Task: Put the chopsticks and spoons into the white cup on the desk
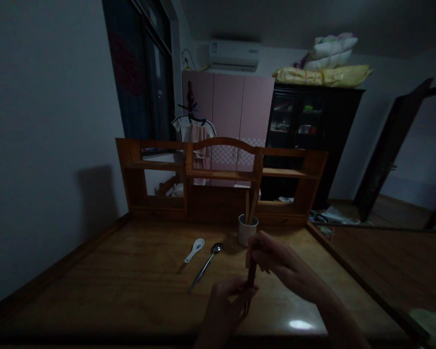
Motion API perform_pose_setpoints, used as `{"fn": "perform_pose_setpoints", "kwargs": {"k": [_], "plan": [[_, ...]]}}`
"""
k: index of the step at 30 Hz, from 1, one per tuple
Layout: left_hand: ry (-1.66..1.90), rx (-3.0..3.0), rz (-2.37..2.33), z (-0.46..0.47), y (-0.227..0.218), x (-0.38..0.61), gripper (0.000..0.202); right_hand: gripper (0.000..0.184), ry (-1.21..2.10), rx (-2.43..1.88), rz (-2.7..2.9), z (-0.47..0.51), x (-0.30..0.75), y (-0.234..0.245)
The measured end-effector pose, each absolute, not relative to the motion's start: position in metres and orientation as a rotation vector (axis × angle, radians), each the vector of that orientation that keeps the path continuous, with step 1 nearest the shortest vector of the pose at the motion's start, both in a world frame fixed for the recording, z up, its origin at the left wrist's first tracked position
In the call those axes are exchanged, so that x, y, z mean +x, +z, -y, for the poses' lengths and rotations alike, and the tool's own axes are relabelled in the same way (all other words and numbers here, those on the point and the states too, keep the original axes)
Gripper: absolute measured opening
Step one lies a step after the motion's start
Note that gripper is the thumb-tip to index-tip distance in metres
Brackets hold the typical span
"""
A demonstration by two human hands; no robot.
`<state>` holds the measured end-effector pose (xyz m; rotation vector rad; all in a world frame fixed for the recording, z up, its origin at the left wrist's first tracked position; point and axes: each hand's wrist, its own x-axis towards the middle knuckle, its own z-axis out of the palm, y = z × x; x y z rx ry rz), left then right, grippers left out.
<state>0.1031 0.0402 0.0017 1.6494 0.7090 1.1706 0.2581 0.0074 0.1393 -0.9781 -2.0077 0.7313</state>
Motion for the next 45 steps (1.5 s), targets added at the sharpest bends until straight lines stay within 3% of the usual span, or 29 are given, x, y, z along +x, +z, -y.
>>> {"fn": "perform_pose_setpoints", "kwargs": {"k": [45], "plan": [[1.186, 1.62, -0.585, -0.048, 0.001, 0.101, 0.013, 0.006, 0.79, -1.011, 1.994, -0.013, 0.254, 0.137]]}}
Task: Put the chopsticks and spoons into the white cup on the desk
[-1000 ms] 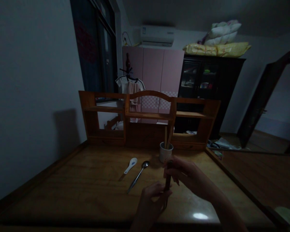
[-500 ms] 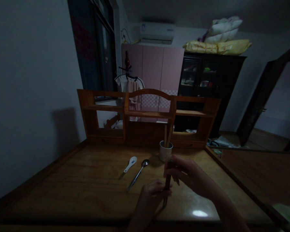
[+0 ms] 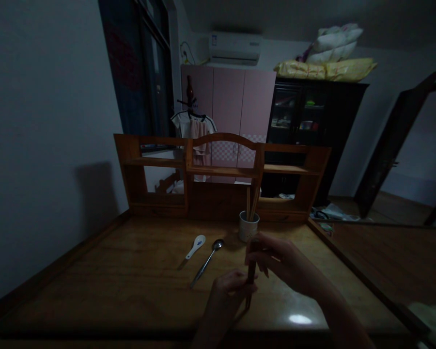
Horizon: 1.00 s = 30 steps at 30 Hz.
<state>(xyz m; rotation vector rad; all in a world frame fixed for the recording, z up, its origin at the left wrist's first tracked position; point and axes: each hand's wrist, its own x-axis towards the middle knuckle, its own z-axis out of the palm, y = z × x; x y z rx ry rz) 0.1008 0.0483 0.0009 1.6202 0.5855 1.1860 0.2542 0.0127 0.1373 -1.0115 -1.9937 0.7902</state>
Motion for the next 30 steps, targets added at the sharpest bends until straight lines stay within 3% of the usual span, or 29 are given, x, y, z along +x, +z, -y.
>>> {"fn": "perform_pose_setpoints", "kwargs": {"k": [10, 24, 30], "plan": [[1.208, 1.636, -0.554, -0.053, -0.011, 0.102, 0.016, 0.004, 0.767, -1.003, 2.011, -0.016, 0.255, 0.133], [1.095, 1.743, -0.71, -0.043, 0.022, 0.11, 0.019, 0.009, 0.726, -0.995, 1.961, -0.016, 0.281, 0.137], [1.12, 1.754, -0.683, -0.046, 0.017, 0.119, 0.019, 0.009, 0.701, -1.03, 1.967, -0.016, 0.282, 0.134]]}}
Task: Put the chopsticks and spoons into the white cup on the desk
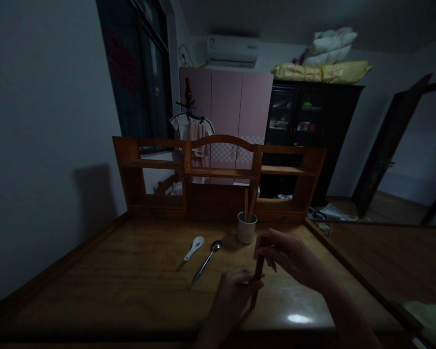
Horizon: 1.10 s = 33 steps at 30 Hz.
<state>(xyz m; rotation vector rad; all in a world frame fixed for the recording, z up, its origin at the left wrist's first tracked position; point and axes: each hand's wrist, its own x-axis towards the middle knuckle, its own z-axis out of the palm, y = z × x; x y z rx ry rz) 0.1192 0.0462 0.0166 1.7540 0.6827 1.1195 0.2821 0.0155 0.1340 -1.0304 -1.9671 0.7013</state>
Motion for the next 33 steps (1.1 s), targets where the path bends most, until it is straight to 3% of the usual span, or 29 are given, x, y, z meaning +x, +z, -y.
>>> {"fn": "perform_pose_setpoints", "kwargs": {"k": [18, 33], "plan": [[1.154, 1.798, -0.64, -0.052, 0.01, 0.118, 0.012, 0.01, 0.614, -1.11, 1.99, -0.011, 0.275, 0.127], [1.039, 1.819, -0.707, -0.052, -0.001, 0.112, 0.018, 0.013, 0.525, -1.146, 2.022, -0.018, 0.273, 0.122]]}}
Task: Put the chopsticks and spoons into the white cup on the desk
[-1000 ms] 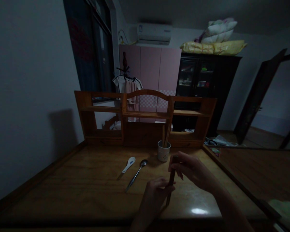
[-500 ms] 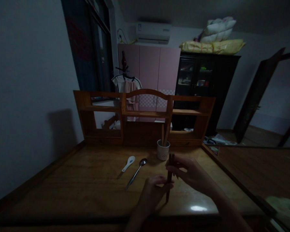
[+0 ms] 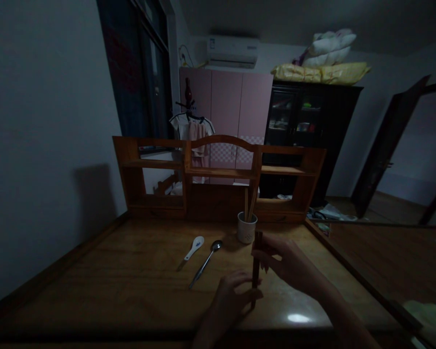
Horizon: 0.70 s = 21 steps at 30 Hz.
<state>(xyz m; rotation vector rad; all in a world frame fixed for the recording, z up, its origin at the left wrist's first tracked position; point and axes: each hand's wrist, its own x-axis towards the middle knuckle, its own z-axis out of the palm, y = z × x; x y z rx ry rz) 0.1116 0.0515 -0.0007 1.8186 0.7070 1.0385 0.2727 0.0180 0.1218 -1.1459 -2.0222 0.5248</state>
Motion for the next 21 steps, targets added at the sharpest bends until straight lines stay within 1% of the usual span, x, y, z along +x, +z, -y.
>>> {"fn": "perform_pose_setpoints", "kwargs": {"k": [3, 4, 9, 12, 14, 16, 19, 21], "plan": [[0.985, 1.757, -0.855, -0.052, -0.023, 0.105, 0.034, 0.012, 0.57, -1.141, 1.985, -0.02, 0.275, 0.12], [0.967, 1.74, -0.886, -0.053, -0.031, 0.102, 0.034, 0.013, 0.591, -1.14, 1.974, -0.02, 0.276, 0.12], [1.043, 1.674, -0.965, -0.059, -0.056, 0.086, 0.02, 0.017, 0.672, -1.129, 1.987, -0.021, 0.278, 0.119], [1.059, 1.696, -1.024, -0.056, -0.054, 0.082, 0.018, 0.022, 0.713, -1.098, 2.026, -0.026, 0.282, 0.131], [1.02, 1.746, -1.052, -0.051, -0.047, 0.082, 0.018, 0.025, 0.707, -1.058, 2.005, -0.035, 0.289, 0.148], [0.997, 1.776, -1.087, -0.047, -0.042, 0.081, 0.015, 0.028, 0.627, -1.031, 1.911, -0.049, 0.302, 0.172], [1.006, 1.781, -1.088, -0.045, -0.039, 0.08, 0.013, 0.029, 0.345, -1.068, 1.707, -0.077, 0.327, 0.208], [1.0, 1.751, -1.036, -0.047, -0.042, 0.08, 0.014, 0.031, 0.216, -1.049, 1.605, -0.101, 0.345, 0.223]]}}
